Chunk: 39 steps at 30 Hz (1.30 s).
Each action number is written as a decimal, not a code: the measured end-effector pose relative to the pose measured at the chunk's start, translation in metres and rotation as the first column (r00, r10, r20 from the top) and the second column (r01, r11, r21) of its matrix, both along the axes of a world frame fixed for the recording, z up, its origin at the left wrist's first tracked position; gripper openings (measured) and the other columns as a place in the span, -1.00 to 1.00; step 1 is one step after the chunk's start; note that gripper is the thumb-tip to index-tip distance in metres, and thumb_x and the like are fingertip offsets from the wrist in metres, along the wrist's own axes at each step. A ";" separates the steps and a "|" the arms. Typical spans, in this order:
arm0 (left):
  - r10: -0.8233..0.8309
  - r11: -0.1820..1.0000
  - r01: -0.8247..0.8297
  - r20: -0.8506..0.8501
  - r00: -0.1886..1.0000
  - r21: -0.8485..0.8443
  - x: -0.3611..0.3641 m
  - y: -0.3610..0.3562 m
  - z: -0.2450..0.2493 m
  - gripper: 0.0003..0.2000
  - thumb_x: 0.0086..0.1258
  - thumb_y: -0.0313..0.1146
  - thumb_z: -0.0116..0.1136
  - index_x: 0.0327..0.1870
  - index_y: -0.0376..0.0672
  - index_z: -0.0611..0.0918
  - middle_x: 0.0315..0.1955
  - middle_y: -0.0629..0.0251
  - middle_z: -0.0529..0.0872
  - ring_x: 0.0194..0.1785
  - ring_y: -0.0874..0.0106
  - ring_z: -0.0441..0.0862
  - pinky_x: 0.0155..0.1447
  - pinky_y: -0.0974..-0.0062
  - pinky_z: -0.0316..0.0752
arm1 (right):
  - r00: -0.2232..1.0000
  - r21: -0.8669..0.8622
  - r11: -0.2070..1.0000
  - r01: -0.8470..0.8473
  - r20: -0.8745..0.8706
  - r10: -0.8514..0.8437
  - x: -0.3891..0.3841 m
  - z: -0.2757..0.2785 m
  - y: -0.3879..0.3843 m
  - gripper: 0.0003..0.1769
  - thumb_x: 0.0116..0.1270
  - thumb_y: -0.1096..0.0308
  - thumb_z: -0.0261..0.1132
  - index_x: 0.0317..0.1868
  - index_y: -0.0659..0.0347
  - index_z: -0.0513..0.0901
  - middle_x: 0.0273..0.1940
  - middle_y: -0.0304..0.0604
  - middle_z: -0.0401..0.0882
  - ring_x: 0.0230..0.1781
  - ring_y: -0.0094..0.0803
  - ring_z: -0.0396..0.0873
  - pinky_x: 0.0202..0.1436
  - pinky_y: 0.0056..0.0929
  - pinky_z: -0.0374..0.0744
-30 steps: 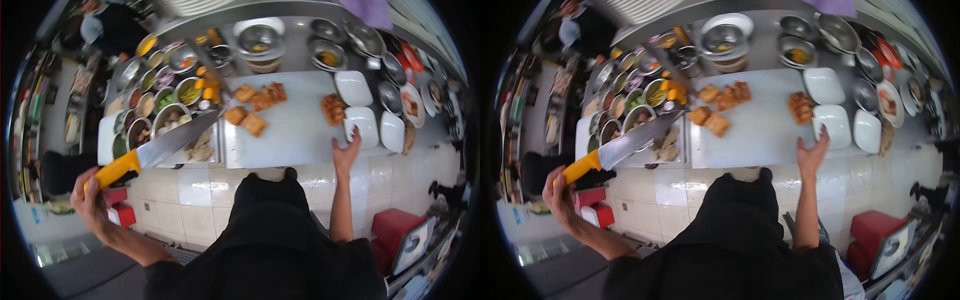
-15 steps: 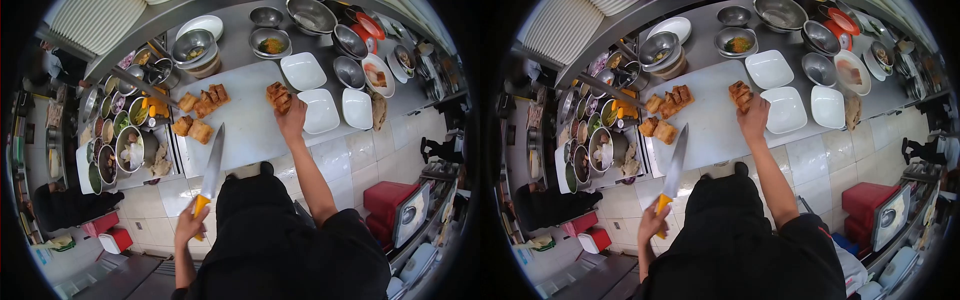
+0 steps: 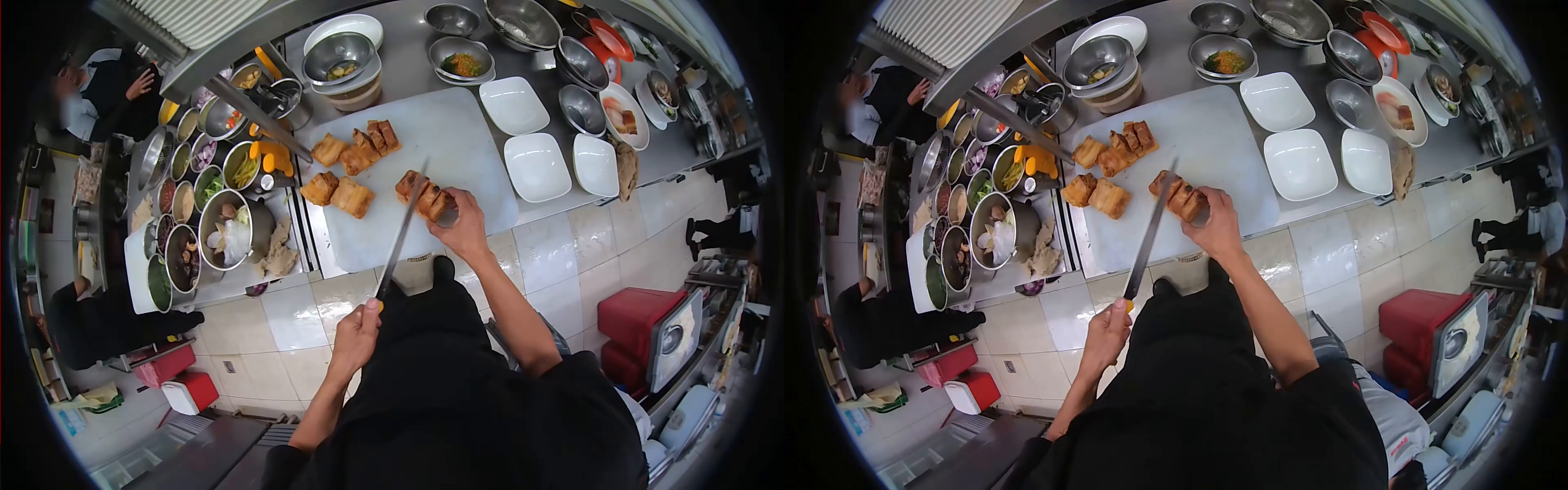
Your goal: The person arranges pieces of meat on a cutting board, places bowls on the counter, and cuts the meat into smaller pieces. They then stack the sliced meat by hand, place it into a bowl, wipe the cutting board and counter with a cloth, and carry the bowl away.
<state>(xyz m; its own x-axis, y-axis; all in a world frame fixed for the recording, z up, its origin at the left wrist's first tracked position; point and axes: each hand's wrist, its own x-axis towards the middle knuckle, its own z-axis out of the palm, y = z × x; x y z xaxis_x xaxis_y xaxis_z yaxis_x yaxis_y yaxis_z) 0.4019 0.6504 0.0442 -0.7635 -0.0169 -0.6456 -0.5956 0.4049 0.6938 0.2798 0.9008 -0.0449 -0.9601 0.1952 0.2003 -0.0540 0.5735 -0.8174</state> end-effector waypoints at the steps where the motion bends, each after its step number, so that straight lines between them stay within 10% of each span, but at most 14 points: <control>1: -0.100 0.993 0.093 -0.093 0.991 -0.073 -0.001 0.004 -0.002 -0.42 0.57 0.13 -0.10 -0.39 -0.31 0.57 -0.64 0.18 0.55 -0.53 0.37 0.53 -0.37 0.34 0.43 | 1.000 0.002 1.000 -0.003 -0.002 0.003 0.002 0.001 0.001 -0.31 -0.10 0.38 0.56 0.13 0.26 0.55 -0.02 0.01 0.59 -0.07 -0.11 0.62 0.07 -0.25 0.61; 2: -0.151 0.985 0.140 -0.105 0.983 -0.100 -0.003 0.008 0.000 -0.40 0.58 0.12 -0.12 -0.38 -0.38 0.54 -0.58 -0.06 0.61 -0.40 0.06 0.62 -0.21 0.17 0.47 | 1.000 0.002 1.000 -0.006 -0.005 0.006 0.002 0.002 0.002 -0.32 -0.10 0.38 0.56 0.12 0.27 0.55 -0.04 0.01 0.60 -0.12 -0.13 0.64 0.03 -0.27 0.63; 8: -0.290 0.927 0.256 -0.089 0.953 -0.276 -0.021 0.010 0.017 -0.40 0.59 0.10 -0.15 -0.37 -0.38 0.55 -0.52 -0.28 0.60 -0.31 -0.25 0.59 -0.18 0.01 0.45 | 0.999 -0.031 1.000 -0.005 -0.033 0.003 0.005 0.001 0.003 -0.32 -0.12 0.42 0.56 0.11 0.30 0.58 -0.04 0.01 0.62 -0.11 -0.16 0.65 0.04 -0.29 0.63; 11: -0.300 0.913 0.263 -0.074 0.951 -0.312 -0.022 0.007 0.024 -0.34 0.57 0.18 -0.16 -0.44 -0.37 0.55 -0.61 0.00 0.58 -0.47 0.14 0.56 -0.26 0.22 0.46 | 1.000 -0.038 0.999 -0.003 -0.029 0.002 0.006 0.002 0.003 -0.32 -0.12 0.43 0.56 0.11 0.30 0.58 -0.04 0.01 0.62 -0.09 -0.17 0.65 0.05 -0.30 0.63; 18: -0.327 0.885 0.267 -0.103 0.939 -0.381 -0.023 0.008 0.026 -0.35 0.56 0.18 -0.15 -0.46 -0.36 0.52 -0.65 -0.07 0.54 -0.50 0.04 0.55 -0.29 0.15 0.43 | 1.000 -0.085 0.996 0.005 -0.017 -0.006 0.007 0.001 0.003 -0.29 -0.13 0.43 0.56 0.14 0.29 0.58 -0.02 0.02 0.61 -0.07 -0.16 0.65 0.07 -0.31 0.63; 20: -0.319 0.877 0.281 -0.034 0.947 -0.389 -0.026 0.009 0.036 -0.41 0.58 0.10 -0.15 -0.36 -0.38 0.55 -0.54 -0.26 0.62 -0.32 -0.26 0.60 -0.20 -0.03 0.45 | 0.998 -0.056 0.998 0.007 -0.061 -0.010 0.006 -0.007 0.003 -0.30 -0.13 0.44 0.55 0.14 0.27 0.59 -0.01 0.02 0.60 -0.06 -0.16 0.65 0.07 -0.31 0.63; 33: -0.379 0.826 0.261 -0.151 0.913 -0.500 -0.021 0.019 0.001 -0.39 0.57 0.12 -0.11 -0.40 -0.39 0.51 -0.65 -0.14 0.56 -0.48 -0.12 0.57 -0.31 0.07 0.44 | 0.993 -0.155 0.987 0.034 -0.102 -0.050 0.007 -0.009 0.000 -0.34 -0.11 0.45 0.52 0.11 0.26 0.57 0.00 0.03 0.59 -0.06 -0.12 0.62 0.06 -0.28 0.63; 39: -0.210 0.972 0.218 0.088 0.974 -0.093 -0.045 0.031 -0.012 -0.33 0.55 0.16 -0.14 -0.39 -0.43 0.58 -0.48 -0.33 0.64 -0.23 -0.26 0.63 -0.11 0.03 0.49 | 0.993 -0.093 0.995 0.039 -0.104 -0.049 0.002 -0.011 0.002 -0.33 -0.12 0.42 0.52 0.10 0.28 0.57 -0.02 0.04 0.59 -0.07 -0.12 0.62 0.02 -0.28 0.64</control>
